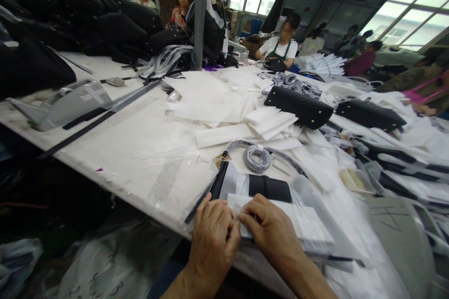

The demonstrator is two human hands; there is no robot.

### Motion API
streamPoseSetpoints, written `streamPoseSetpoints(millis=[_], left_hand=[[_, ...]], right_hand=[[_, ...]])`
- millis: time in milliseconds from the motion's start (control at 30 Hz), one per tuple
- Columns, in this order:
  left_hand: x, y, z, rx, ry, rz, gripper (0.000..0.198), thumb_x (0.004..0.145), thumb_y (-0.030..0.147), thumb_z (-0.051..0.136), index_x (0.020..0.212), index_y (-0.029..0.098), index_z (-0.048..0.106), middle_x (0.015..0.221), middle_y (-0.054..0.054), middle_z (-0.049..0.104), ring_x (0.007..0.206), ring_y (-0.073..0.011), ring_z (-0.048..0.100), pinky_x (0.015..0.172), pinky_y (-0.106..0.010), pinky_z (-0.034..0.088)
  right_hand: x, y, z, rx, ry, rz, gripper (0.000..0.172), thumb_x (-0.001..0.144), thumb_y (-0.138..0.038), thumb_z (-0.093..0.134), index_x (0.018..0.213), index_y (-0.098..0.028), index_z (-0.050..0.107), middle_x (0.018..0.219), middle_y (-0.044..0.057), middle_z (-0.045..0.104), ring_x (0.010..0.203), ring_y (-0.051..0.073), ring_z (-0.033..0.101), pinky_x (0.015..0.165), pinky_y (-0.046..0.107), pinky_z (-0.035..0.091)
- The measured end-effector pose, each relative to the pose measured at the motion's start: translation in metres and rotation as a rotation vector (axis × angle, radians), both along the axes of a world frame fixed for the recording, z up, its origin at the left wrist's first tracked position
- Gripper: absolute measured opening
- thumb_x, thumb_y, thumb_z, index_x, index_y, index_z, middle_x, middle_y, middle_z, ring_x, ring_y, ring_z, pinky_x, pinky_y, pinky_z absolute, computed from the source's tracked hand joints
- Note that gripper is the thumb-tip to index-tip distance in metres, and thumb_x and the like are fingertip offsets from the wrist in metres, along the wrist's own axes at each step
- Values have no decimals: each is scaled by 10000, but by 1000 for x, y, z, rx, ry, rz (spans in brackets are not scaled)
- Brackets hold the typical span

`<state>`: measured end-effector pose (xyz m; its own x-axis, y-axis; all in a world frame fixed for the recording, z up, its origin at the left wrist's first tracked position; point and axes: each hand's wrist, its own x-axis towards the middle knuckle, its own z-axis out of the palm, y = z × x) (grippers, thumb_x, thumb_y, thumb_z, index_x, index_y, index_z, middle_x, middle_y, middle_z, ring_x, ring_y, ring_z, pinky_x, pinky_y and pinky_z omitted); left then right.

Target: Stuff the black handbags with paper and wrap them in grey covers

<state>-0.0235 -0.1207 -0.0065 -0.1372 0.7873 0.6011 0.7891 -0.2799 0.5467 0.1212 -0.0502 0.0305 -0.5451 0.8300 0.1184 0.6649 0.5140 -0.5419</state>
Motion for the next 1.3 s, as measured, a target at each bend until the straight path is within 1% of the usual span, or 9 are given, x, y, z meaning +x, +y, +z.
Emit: streamPoseSetpoints(millis=[200, 367, 500, 600, 833, 933, 1067, 1200, 1300], left_hand=[[-2, 4, 5, -16, 96, 38, 189, 966, 148, 441, 803, 219, 505, 757, 6, 581, 862, -200, 610, 1027, -478, 412], [-6, -5, 10, 185, 225, -3, 133, 978, 159, 501, 893, 202, 593, 943, -34, 690, 1043, -205, 635, 1118, -440, 369], [-3, -18, 9, 212, 378, -127, 236, 1018, 181, 433, 1105, 137, 648, 1022, -74, 721, 1031, -204, 659, 1006, -356, 484], [1, -23, 8, 156, 450, -95, 308, 1041, 226, 385, 1188, 125, 636, 1081, -87, 723, 1027, -223, 667, 934, -373, 521], [9, -25, 2, 162, 490, -1, 378, 1059, 211, 299, 1201, 157, 646, 1118, -50, 728, 1049, -212, 663, 978, -388, 449], [8, -25, -2, 164, 488, 10, 384, 1046, 163, 298, 1216, 175, 643, 1138, -44, 724, 1054, -204, 662, 991, -390, 411], [-1, -23, -2, 184, 536, -25, 352, 1005, 142, 393, 1253, 213, 633, 1156, -26, 722, 1050, -191, 666, 977, -360, 403], [-11, -17, -5, 233, 643, -53, 357, 958, 166, 466, 1265, 235, 633, 1173, -25, 719, 1023, -202, 671, 958, -360, 416], [-16, -11, -14, 317, 648, -59, 398, 925, 162, 475, 1281, 251, 629, 1152, -31, 726, 967, -224, 676, 922, -387, 427]], right_hand=[[-5, 4, 4, -37, -107, -83, 191, 814, -117, 671, 683, -204, 563, 733, -21, 576, 695, 150, 560, 628, 257, 352], [-7, 12, 14, -147, -138, -89, 164, 802, -117, 647, 686, -200, 568, 694, -26, 594, 655, 141, 541, 599, 253, 306], [-9, 20, 23, -262, -120, -54, 151, 772, -122, 645, 654, -194, 584, 664, -26, 605, 650, 139, 548, 595, 248, 302], [-10, 25, 25, -300, -120, -48, 141, 740, -119, 653, 634, -194, 599, 636, -29, 608, 632, 138, 547, 581, 247, 292], [-20, 24, 17, -145, -64, -162, 144, 766, -119, 686, 666, -191, 611, 665, -12, 649, 653, 149, 581, 606, 251, 349], [-12, 16, 25, -52, 150, -150, 98, 782, -123, 671, 730, -197, 631, 712, -5, 668, 672, 159, 608, 631, 259, 437], [65, 2, 53, 11, 482, -271, 179, 881, -372, 620, 861, -205, 682, 783, 18, 702, 656, 175, 650, 610, 283, 536], [206, -9, 85, 97, 441, -805, 421, 743, -577, 681, 903, -189, 707, 776, 57, 720, 665, 232, 688, 634, 332, 562], [298, -18, 96, 126, 286, -1060, 409, 668, -564, 674, 855, -205, 728, 790, 78, 732, 766, 281, 685, 685, 359, 532]])
